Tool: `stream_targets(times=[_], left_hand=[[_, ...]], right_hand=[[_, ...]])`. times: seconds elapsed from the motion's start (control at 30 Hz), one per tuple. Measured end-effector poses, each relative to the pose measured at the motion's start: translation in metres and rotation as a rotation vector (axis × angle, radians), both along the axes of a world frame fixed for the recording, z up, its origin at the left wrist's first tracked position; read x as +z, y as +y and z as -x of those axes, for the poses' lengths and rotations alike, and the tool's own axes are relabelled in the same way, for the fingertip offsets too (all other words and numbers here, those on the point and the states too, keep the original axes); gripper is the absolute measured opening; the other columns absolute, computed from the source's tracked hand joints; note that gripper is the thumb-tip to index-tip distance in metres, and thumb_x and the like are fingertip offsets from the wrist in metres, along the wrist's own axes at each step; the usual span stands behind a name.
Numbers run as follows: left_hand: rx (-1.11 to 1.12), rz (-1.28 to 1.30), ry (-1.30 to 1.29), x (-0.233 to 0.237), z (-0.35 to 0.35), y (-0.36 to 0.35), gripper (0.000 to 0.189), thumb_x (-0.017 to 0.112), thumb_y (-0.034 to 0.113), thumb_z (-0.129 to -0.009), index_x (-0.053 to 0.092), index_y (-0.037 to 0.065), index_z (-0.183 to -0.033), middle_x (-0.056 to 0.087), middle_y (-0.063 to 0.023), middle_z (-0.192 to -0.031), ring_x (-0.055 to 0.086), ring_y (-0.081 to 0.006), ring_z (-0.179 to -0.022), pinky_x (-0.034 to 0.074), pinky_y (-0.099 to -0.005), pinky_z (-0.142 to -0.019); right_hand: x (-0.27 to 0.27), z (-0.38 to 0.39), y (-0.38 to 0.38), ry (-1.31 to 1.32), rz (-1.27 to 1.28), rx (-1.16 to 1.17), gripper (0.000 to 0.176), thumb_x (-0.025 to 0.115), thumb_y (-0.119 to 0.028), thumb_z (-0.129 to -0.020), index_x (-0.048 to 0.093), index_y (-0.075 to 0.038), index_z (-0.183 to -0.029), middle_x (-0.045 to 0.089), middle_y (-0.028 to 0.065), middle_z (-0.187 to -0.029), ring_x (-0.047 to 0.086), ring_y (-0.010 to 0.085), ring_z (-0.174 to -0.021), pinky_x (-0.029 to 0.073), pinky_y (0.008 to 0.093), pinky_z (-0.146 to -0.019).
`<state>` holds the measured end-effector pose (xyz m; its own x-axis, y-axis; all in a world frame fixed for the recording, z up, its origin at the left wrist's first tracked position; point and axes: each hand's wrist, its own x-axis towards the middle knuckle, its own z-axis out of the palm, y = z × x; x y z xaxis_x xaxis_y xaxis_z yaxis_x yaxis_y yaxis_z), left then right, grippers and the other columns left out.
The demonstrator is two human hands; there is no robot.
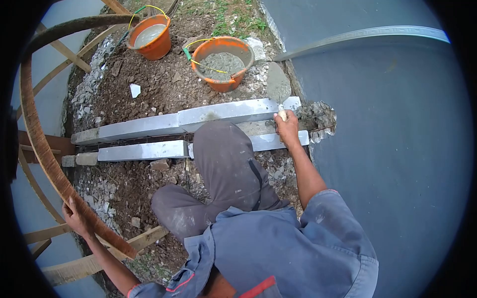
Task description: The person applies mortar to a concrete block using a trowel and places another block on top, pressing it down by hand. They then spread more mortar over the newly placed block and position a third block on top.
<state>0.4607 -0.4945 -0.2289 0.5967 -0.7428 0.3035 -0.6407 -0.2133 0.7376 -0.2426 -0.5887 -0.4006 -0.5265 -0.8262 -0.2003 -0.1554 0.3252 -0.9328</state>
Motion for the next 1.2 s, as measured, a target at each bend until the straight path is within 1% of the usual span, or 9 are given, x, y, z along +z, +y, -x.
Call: stream_targets(times=[0.37, 0.43, 0.47, 0.6, 0.73, 0.83, 0.93, 1.13, 1.2], left_hand=[[0.059, 0.29, -0.204, 0.001, 0.021, -0.002, 0.036, 0.069, 0.015, -0.092, 0.058, -0.005, -0.12, 0.062, -0.0139, -0.115, 0.06, -0.0227, -0.103, 0.046, -0.0358, -0.094], [0.098, 0.369, -0.998, 0.016, 0.05, -0.004, 0.033, 0.071, 0.01, -0.089, 0.06, -0.003, -0.117, 0.058, -0.0156, -0.116, 0.058, -0.0243, -0.106, 0.048, -0.0347, -0.09], [0.047, 0.407, -0.97, 0.015, 0.067, -0.004, 0.03, 0.072, 0.007, -0.087, 0.062, -0.001, -0.114, 0.057, -0.0157, -0.114, 0.057, -0.0265, -0.103, 0.049, -0.0353, -0.088], [-0.557, 0.288, 0.236, 0.034, 0.204, -0.02, 0.017, 0.06, 0.004, -0.089, 0.063, -0.003, -0.105, 0.064, -0.0155, -0.102, 0.062, -0.0221, -0.095, 0.05, -0.0329, -0.083], [-1.437, 0.199, 1.333, 0.063, 0.314, -0.026, 0.026, 0.057, 0.001, -0.085, 0.062, -0.007, -0.11, 0.065, -0.0262, -0.109, 0.065, -0.0357, -0.105, 0.05, -0.053, -0.094], [-1.443, 0.267, 2.173, 0.105, 0.372, -0.011, 0.029, 0.049, -0.012, -0.078, 0.063, -0.014, -0.103, 0.065, -0.0287, -0.104, 0.064, -0.0378, -0.104, 0.049, -0.0511, -0.094], [-1.665, 0.604, 2.076, 0.107, 0.395, -0.018, 0.04, 0.042, -0.018, -0.074, 0.062, -0.016, -0.109, 0.066, -0.0267, -0.109, 0.064, -0.0352, -0.107, 0.05, -0.0446, -0.094], [-1.629, 0.448, 2.39, 0.111, 0.4, -0.04, 0.04, 0.037, -0.016, -0.074, 0.06, -0.015, -0.106, 0.064, -0.0205, -0.102, 0.063, -0.0235, -0.092, 0.052, -0.0318, -0.077], [-1.806, 0.179, 2.007, 0.107, 0.369, -0.08, 0.029, 0.053, -0.008, -0.076, 0.063, -0.012, -0.103, 0.063, -0.0292, -0.106, 0.063, -0.0365, -0.103, 0.049, -0.0477, -0.093]], right_hand=[[-0.006, -0.039, -0.019, -0.031, -0.055, 0.101, 0.024, 0.071, -0.021, -0.087, 0.058, -0.004, -0.096, 0.056, 0.0022, -0.062, 0.052, 0.0094, -0.046, 0.041, 0.0257, -0.041], [-0.011, -0.041, -0.019, 0.0, -0.032, 0.104, 0.024, 0.071, -0.022, -0.087, 0.057, -0.004, -0.095, 0.056, 0.0022, -0.062, 0.051, 0.0094, -0.046, 0.041, 0.0259, -0.041], [-0.012, -0.042, -0.019, 0.03, -0.008, 0.095, 0.024, 0.071, -0.023, -0.088, 0.057, -0.004, -0.094, 0.056, 0.0022, -0.062, 0.051, 0.0095, -0.046, 0.041, 0.0261, -0.041], [-0.003, -0.046, -0.011, 0.017, 0.017, 0.121, 0.026, 0.071, -0.027, -0.088, 0.057, -0.005, -0.092, 0.054, 0.0012, -0.061, 0.05, 0.0095, -0.044, 0.039, 0.026, -0.039], [0.008, -0.048, -0.002, -0.047, -0.084, 0.136, 0.026, 0.072, -0.027, -0.088, 0.057, -0.006, -0.086, 0.053, 0.0004, -0.061, 0.049, 0.009, -0.043, 0.038, 0.0247, -0.038], [0.004, -0.041, -0.002, -0.058, -0.063, 0.141, 0.026, 0.071, -0.027, -0.088, 0.059, -0.005, -0.085, 0.055, 0.0014, -0.062, 0.05, 0.0091, -0.043, 0.04, 0.0247, -0.04], [0.006, -0.041, -0.009, -0.099, -0.092, 0.147, 0.024, 0.07, -0.025, -0.089, 0.058, -0.006, -0.086, 0.055, 0.0012, -0.062, 0.05, 0.0091, -0.045, 0.042, 0.0247, -0.041], [0.022, -0.034, -0.053, -0.074, -0.111, 0.218, 0.026, 0.07, -0.029, -0.089, 0.055, -0.008, -0.085, 0.055, 0.0011, -0.062, 0.05, 0.0103, -0.046, 0.041, 0.0255, -0.042], [0.044, -0.032, -0.068, 0.033, -0.148, 0.25, 0.027, 0.07, -0.03, -0.089, 0.055, -0.008, -0.084, 0.054, 0.0008, -0.063, 0.05, 0.0099, -0.047, 0.041, 0.0254, -0.043]])
